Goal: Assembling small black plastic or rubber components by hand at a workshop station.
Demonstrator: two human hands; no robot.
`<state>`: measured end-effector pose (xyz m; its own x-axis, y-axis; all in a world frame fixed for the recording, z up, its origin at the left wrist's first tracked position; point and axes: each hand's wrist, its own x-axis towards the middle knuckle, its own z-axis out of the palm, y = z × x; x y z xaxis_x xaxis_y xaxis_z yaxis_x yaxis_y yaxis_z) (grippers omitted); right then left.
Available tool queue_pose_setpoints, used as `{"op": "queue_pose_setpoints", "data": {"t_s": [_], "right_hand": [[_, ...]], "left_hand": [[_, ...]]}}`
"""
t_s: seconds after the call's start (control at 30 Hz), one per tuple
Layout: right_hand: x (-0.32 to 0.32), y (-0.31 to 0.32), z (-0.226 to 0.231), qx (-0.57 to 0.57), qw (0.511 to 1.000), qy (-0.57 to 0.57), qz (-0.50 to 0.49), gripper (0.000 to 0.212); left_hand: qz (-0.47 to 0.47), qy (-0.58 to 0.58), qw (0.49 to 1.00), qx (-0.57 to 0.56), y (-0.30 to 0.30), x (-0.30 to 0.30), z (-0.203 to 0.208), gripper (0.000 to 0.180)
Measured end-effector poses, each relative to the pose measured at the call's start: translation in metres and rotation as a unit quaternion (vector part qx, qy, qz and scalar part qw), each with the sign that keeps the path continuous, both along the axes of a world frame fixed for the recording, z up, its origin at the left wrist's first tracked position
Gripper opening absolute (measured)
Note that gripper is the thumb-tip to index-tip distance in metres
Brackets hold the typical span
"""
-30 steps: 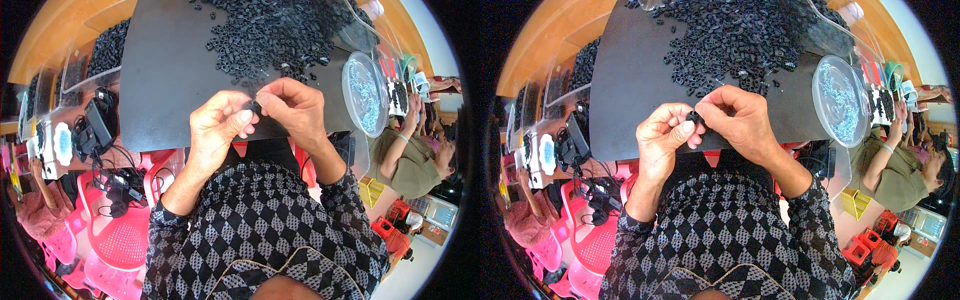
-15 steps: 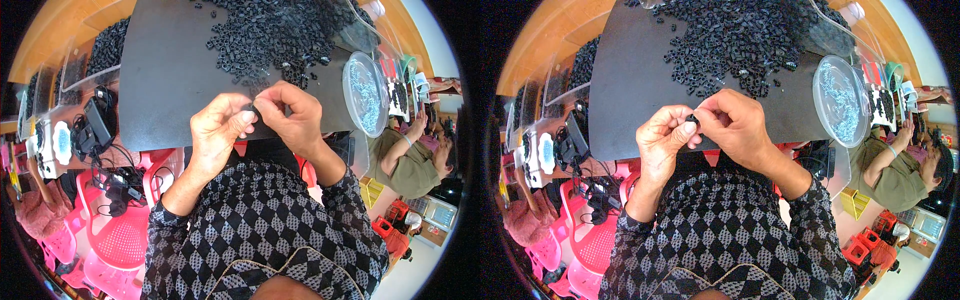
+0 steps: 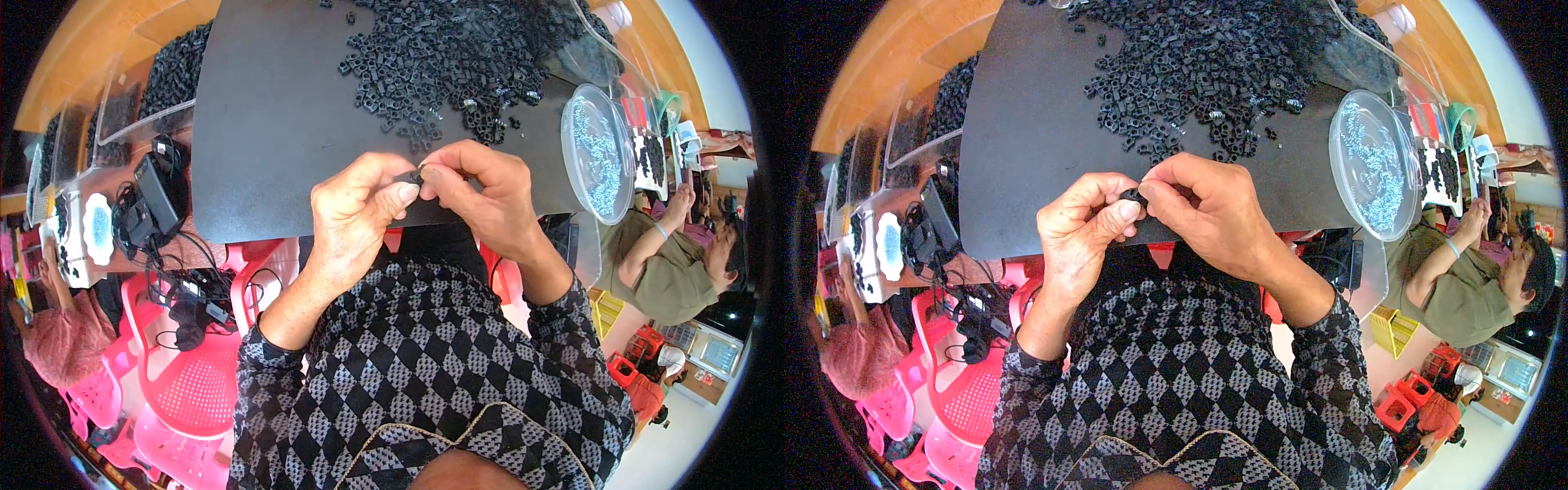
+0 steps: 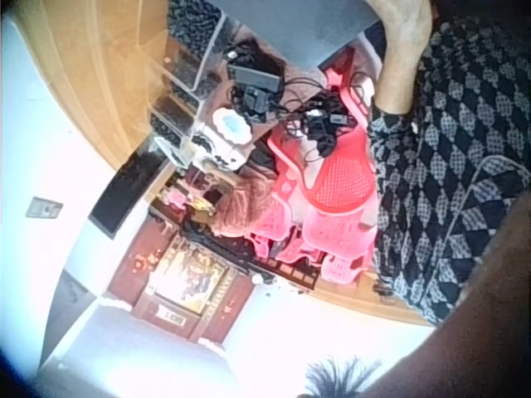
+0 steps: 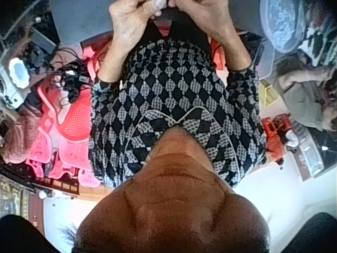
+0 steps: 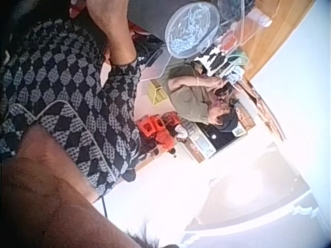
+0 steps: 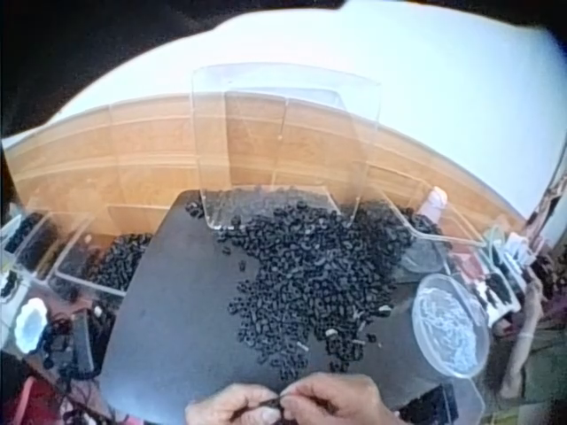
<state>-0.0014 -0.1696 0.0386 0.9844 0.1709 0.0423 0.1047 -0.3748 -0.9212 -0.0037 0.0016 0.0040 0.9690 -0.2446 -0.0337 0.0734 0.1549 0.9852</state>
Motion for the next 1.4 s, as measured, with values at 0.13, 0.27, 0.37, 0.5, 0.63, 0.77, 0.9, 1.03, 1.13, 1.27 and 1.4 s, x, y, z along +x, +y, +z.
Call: {"op": "queue_pose_setpoints", "data": {"t_s": [0.13, 0.27, 0.37, 0.5, 0.63, 0.77, 0.9, 1.03, 1.13, 1.27, 1.4], "right_hand": [[0.0, 0.002, -0.005, -0.038, 0.998, -0.055, 0.002, 0.009], [0.002, 0.003, -0.003, -0.062, 0.992, -0.108, 0.022, 0.008], [0.004, 0.001, -0.006, -0.074, 0.989, -0.128, 0.028, 0.007], [0.002, 0.001, -0.004, -0.053, 0.994, -0.095, 0.02, 0.006], [0.002, 0.001, -0.004, -0.034, 0.997, -0.068, 0.027, 0.005], [0.001, 0.001, -0.001, -0.031, 0.998, -0.044, 0.029, 0.005], [0.002, -0.002, 0.002, -0.074, 0.996, -0.013, 0.046, 0.007], [0.003, -0.004, -0.004, -0.104, 0.99, -0.07, 0.059, 0.008], [0.004, -0.002, -0.002, -0.106, 0.99, -0.074, 0.056, 0.009], [0.007, -0.003, -0.001, -0.13, 0.981, -0.104, 0.098, 0.01], [0.009, -0.004, -0.001, -0.149, 0.974, -0.124, 0.117, 0.01]], "left_hand": [[0.003, 0.005, 1.0, -0.003, 0.001, 0.0, -0.002, 0.019], [0.016, -0.025, 0.999, 0.037, 0.002, 0.0, -0.005, 0.018], [0.014, -0.044, 0.998, 0.046, 0.002, 0.001, -0.005, 0.017], [0.002, -0.06, 0.997, 0.046, 0.003, 0.001, -0.006, 0.017], [0.004, -0.061, 0.996, 0.072, 0.008, 0.001, -0.005, 0.016], [0.006, -0.129, 0.987, 0.098, 0.009, 0.002, -0.005, 0.015], [-0.001, -0.148, 0.983, 0.113, 0.009, 0.004, -0.003, 0.017], [-0.001, -0.155, 0.98, 0.123, 0.009, 0.005, -0.006, 0.016], [-0.003, -0.142, 0.982, 0.127, 0.01, 0.004, -0.006, 0.015], [0.013, -0.161, 0.98, 0.119, 0.01, 0.004, -0.009, 0.016], [0.029, -0.206, 0.97, 0.128, 0.009, 0.005, -0.011, 0.016]]}}
